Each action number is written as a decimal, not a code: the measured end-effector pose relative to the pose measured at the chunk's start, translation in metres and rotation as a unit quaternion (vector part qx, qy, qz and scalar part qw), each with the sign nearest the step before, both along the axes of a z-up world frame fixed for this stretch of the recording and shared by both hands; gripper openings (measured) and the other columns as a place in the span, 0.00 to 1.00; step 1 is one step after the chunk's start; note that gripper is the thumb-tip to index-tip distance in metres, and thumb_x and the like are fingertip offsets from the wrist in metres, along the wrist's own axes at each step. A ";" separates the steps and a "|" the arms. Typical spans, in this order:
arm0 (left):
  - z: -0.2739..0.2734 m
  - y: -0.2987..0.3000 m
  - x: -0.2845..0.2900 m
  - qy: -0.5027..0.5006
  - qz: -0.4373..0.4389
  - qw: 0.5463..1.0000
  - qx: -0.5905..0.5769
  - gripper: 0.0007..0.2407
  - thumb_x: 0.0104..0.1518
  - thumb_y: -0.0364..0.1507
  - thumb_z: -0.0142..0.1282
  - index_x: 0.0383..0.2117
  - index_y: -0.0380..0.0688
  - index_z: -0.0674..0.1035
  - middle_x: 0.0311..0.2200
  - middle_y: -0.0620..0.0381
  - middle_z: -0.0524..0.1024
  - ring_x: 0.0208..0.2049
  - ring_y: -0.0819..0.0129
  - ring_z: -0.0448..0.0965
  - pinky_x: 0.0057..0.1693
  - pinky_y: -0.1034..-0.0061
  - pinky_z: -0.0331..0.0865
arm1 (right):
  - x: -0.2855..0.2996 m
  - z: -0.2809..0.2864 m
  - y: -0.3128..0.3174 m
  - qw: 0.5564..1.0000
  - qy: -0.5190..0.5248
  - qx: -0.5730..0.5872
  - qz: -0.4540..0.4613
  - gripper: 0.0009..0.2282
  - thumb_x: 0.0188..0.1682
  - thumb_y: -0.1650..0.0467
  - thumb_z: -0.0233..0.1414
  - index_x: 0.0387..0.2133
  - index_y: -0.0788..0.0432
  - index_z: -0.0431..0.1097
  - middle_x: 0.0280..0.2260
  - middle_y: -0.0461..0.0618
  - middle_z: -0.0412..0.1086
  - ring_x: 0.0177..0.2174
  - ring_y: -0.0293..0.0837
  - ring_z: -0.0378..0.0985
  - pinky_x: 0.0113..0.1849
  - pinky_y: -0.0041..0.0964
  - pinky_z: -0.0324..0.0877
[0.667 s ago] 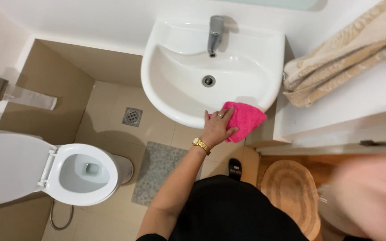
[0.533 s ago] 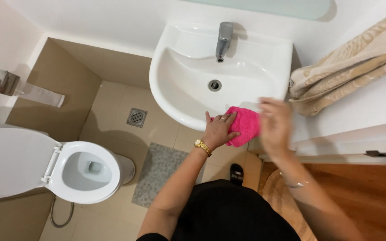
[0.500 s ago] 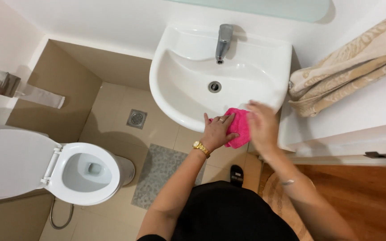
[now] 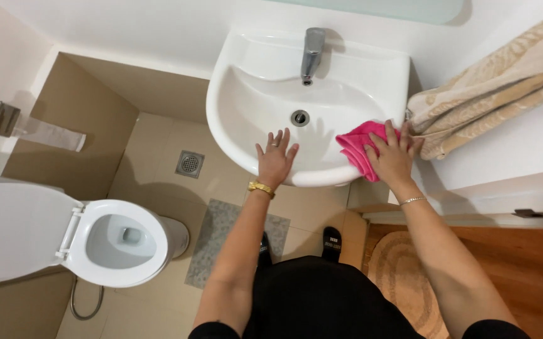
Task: The person wipes the sink basin, faucet, and glass shelf with a pink cloth. They then move to the toilet, wiping the seat, lid, and tank, and finally clean the adjacent wall tiles.
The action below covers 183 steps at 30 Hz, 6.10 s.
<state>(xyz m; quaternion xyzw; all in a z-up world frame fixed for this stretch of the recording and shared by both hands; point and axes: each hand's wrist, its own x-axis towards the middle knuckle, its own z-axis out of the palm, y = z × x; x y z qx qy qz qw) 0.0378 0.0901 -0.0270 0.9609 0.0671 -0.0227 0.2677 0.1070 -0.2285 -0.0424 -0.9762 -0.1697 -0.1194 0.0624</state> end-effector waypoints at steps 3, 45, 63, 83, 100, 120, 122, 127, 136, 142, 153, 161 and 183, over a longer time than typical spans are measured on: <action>0.005 -0.014 -0.008 -0.049 0.016 0.995 0.084 0.28 0.68 0.54 0.28 0.67 0.60 0.67 0.65 0.56 0.69 0.70 0.52 0.60 0.69 0.40 0.53 | -0.009 -0.015 0.029 0.999 0.006 -0.042 -0.028 0.18 0.60 0.50 0.42 0.51 0.35 0.77 0.67 0.45 0.64 0.70 0.65 0.48 0.61 0.81 0.36; -0.024 -0.005 -0.009 -0.159 0.084 0.984 0.007 0.21 0.69 0.48 0.28 0.62 0.70 0.73 0.63 0.74 0.70 0.69 0.64 0.61 0.72 0.42 0.41 | -0.017 0.035 0.120 0.906 0.383 -0.162 0.074 0.31 0.54 0.48 0.21 0.47 0.32 0.77 0.54 0.34 0.74 0.62 0.54 0.65 0.60 0.67 0.47; -0.017 0.011 -0.015 -0.177 -0.035 0.980 -0.086 0.21 0.70 0.43 0.28 0.66 0.66 0.69 0.66 0.69 0.67 0.68 0.61 0.62 0.71 0.40 0.42 | -0.014 0.002 0.108 0.931 0.314 -0.173 -0.068 0.24 0.54 0.50 0.30 0.55 0.29 0.71 0.64 0.29 0.64 0.66 0.50 0.53 0.61 0.68 0.38; -0.012 -0.003 -0.013 -0.225 0.092 0.965 -0.095 0.22 0.70 0.46 0.29 0.67 0.61 0.68 0.66 0.63 0.66 0.70 0.56 0.59 0.71 0.38 0.38 | 0.061 0.002 0.051 0.906 0.328 -0.254 0.080 0.24 0.51 0.48 0.33 0.49 0.30 0.76 0.57 0.38 0.74 0.63 0.59 0.62 0.58 0.73 0.46; 0.065 -0.034 -0.034 0.052 -0.105 0.986 0.115 0.36 0.57 0.59 0.36 0.66 0.50 0.67 0.56 0.52 0.76 0.60 0.51 0.72 0.68 0.26 0.33 | 0.033 -0.104 0.013 0.951 0.200 0.231 -0.042 0.14 0.55 0.66 0.49 0.52 0.43 0.74 0.55 0.48 0.73 0.55 0.57 0.71 0.52 0.64 0.58; -0.026 0.052 0.006 0.016 -0.132 0.961 0.244 0.15 0.54 0.52 0.48 0.39 0.73 0.85 0.35 0.69 0.84 0.51 0.60 0.77 0.65 0.26 0.40 | 0.015 -0.008 0.058 0.956 0.221 0.024 -0.191 0.22 0.61 0.51 0.39 0.51 0.47 0.76 0.65 0.50 0.66 0.73 0.50 0.39 0.57 0.77 0.42; -0.017 -0.006 -0.005 -0.021 -0.215 0.970 0.115 0.17 0.56 0.47 0.49 0.50 0.71 0.80 0.50 0.70 0.81 0.54 0.61 0.78 0.66 0.35 0.48 | 0.015 -0.012 0.056 0.959 0.212 0.014 -0.186 0.21 0.61 0.50 0.40 0.52 0.45 0.76 0.64 0.50 0.67 0.73 0.50 0.40 0.58 0.75 0.42; 0.009 0.011 -0.025 -0.049 -0.240 0.968 0.055 0.20 0.64 0.49 0.43 0.61 0.66 0.73 0.62 0.62 0.74 0.65 0.52 0.70 0.70 0.33 0.44 | 0.017 -0.018 0.054 0.958 0.216 0.014 -0.187 0.21 0.61 0.51 0.40 0.53 0.46 0.76 0.65 0.50 0.66 0.73 0.49 0.39 0.58 0.75 0.39; 0.012 0.147 0.002 -0.076 -0.074 0.986 0.130 0.15 0.62 0.45 0.51 0.53 0.66 0.80 0.58 0.69 0.76 0.70 0.56 0.58 0.68 0.33 0.46 | 0.016 -0.011 0.057 0.957 0.218 0.021 -0.190 0.21 0.60 0.51 0.41 0.51 0.45 0.75 0.64 0.49 0.67 0.73 0.49 0.39 0.57 0.75 0.43; -0.064 0.005 -0.003 -0.115 -0.192 0.971 0.088 0.12 0.55 0.46 0.53 0.42 0.68 0.82 0.40 0.67 0.84 0.49 0.63 0.82 0.66 0.40 0.55 | 0.014 -0.010 0.058 0.958 0.213 0.019 -0.193 0.19 0.60 0.52 0.42 0.49 0.45 0.77 0.63 0.48 0.68 0.72 0.49 0.40 0.57 0.74 0.44; 0.026 0.123 -0.008 -0.246 -0.302 0.916 0.094 0.05 0.53 0.25 0.61 0.20 0.51 0.82 0.36 0.63 0.84 0.46 0.58 0.81 0.58 0.50 0.65 | 0.016 0.001 0.060 0.954 0.225 0.062 -0.185 0.18 0.54 0.56 0.45 0.46 0.49 0.79 0.61 0.46 0.69 0.73 0.45 0.37 0.59 0.76 0.40; -0.075 0.102 0.039 0.018 -0.162 0.964 0.212 0.16 0.62 0.49 0.42 0.43 0.70 0.84 0.41 0.72 0.85 0.54 0.74 0.79 0.72 0.39 0.39 | 0.018 -0.022 0.051 0.959 0.214 0.017 -0.184 0.20 0.60 0.52 0.42 0.51 0.45 0.76 0.64 0.50 0.67 0.73 0.50 0.39 0.57 0.75 0.41; -0.046 0.096 0.022 -0.094 -0.138 0.965 0.201 0.11 0.57 0.49 0.53 0.38 0.67 0.82 0.30 0.65 0.85 0.48 0.70 0.82 0.69 0.35 0.43 | 0.016 -0.013 0.056 0.956 0.220 0.017 -0.194 0.20 0.60 0.53 0.42 0.51 0.46 0.77 0.63 0.49 0.68 0.72 0.49 0.39 0.56 0.72 0.47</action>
